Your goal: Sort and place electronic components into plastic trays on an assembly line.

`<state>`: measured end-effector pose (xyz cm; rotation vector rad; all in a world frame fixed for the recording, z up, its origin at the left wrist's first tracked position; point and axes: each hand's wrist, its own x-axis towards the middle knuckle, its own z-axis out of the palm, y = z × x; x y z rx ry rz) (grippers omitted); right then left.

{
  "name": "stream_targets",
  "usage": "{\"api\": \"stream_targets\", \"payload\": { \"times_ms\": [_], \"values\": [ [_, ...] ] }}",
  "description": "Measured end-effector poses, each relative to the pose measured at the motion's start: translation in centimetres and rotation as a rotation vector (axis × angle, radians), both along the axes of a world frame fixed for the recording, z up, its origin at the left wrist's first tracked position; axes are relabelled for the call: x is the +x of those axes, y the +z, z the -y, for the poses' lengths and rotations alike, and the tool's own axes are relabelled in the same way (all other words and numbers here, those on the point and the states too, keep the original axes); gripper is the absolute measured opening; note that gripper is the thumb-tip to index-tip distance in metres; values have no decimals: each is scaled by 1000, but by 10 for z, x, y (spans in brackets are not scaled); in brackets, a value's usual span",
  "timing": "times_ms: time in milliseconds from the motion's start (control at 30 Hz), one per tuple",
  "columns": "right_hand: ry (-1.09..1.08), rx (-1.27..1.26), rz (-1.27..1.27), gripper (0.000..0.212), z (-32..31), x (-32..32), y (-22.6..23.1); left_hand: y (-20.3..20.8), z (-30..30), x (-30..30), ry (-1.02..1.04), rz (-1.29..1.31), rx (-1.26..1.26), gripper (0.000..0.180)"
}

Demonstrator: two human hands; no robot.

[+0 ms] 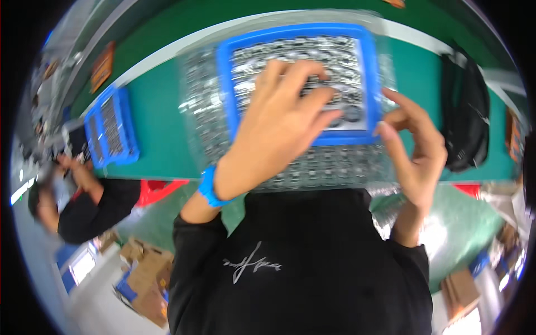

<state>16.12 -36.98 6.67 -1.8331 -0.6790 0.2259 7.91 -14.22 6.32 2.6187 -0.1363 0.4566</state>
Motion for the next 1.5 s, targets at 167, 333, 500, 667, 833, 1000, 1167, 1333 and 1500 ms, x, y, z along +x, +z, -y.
{"api": "stream_targets", "payload": {
  "times_ms": [167,333,500,667,833,1000,1167,1333,1500],
  "values": [
    [388,16,272,32,-90,26,21,2,-57,-47,217,182,-118,19],
    [603,-120,805,17,-246,46,-7,-12,-134,-91,565,45,-101,15],
    [642,-423,794,21,-330,59,-47,-23,-158,-77,489,67,-64,24],
    [425,-580,882,25,-353,21,-32,-38,-180,-60,382,67,122,24],
    [418,-267,666,17,-333,60,-41,-32,-182,-45,294,-86,97,18],
    [642,-20,601,18,-195,67,52,-33,-193,-60,253,-108,128,15],
    [560,-262,688,21,-43,69,58,-4,-186,-65,355,10,53,13],
    [438,-279,532,21,10,39,22,27,-92,-59,201,93,-18,15],
    [375,-272,562,19,0,34,-1,10,-20,-44,-21,111,-190,25]
  ]
}}
